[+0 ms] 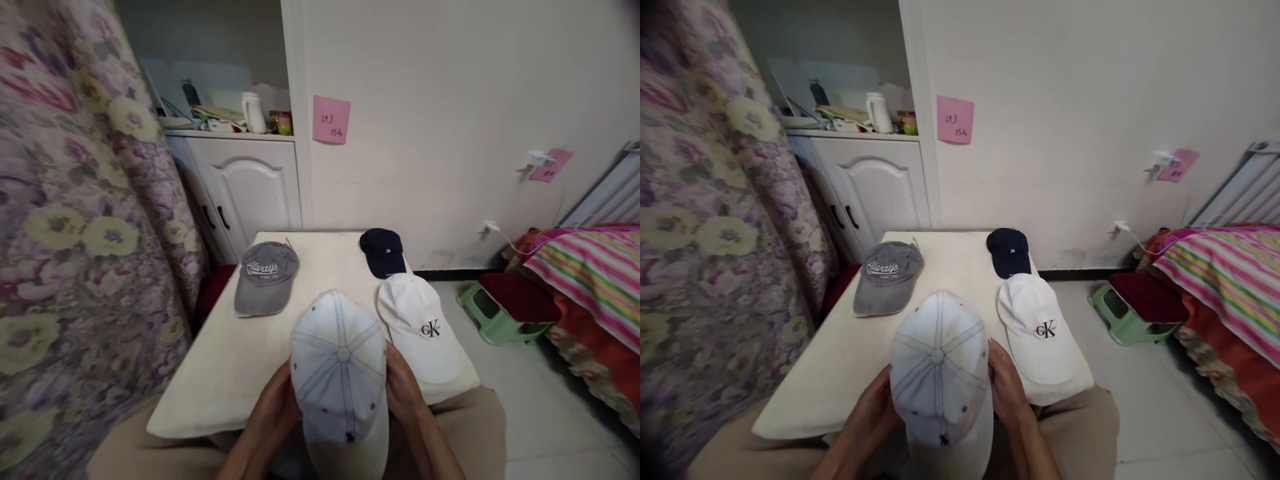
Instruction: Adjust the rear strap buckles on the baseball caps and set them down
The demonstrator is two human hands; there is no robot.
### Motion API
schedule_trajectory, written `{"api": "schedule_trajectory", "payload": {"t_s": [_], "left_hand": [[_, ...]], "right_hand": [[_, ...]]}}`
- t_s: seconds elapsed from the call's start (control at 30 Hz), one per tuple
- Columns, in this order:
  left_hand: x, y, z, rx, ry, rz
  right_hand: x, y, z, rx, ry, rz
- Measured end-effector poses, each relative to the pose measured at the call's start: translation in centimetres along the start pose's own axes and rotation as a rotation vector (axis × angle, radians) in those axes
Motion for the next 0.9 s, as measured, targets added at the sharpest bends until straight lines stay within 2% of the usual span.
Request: {"api": "schedule_trajectory", "payload": {"t_s": [0.1, 0.2, 0.3, 0.4, 0.5, 0.67, 0.77, 0.9], "left_hand": [[2.1, -1.3, 0.5, 0.016, -0.101, -0.096], [4.3, -2.5, 1.1, 0.052, -0.183, -0.198], [6.9, -3.7, 1.8, 0.099, -0.287, -0.346], [8.5, -5.0, 2.2, 0.06, -0.366, -0.478], [8.7, -5.1, 2.1, 0.008, -0.413, -0.506], [7.3, -4.1, 2.0, -0.017, -0.376, -0.505], [7.1, -3.4, 2.2, 0.032, -0.364, -0.465], [7.3, -2.8, 1.9, 0.084, -0.38, -0.433]], "right_hand": [[-1.4, 0.1, 0.0, 0.046, 0.031, -0.047], [-3.6, -1.3, 0.0, 0.019, 0.062, -0.072], [-5.5, -2.9, -0.1, 0.012, 0.054, -0.019], [-6.8, -3.2, -0.1, 0.03, 0.061, 0.064], [-7.0, -2.5, -0.2, 0.017, 0.069, 0.1], [-5.9, -0.7, 0.4, -0.021, 0.082, 0.081], [-5.8, -0.5, 0.8, -0.048, 0.082, 0.093], [-6.9, -1.0, 0.7, -0.076, 0.126, 0.142]]}}
Point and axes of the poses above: each hand's wrist, its own z-axis away from the middle knuckle, its own y-axis out of the back of the hand, x = y × z, the point moved 10 cm from there along -z, towards the middle knuckle, and after that the axes turned 3 degrees about -x, right-handed, at the moved point
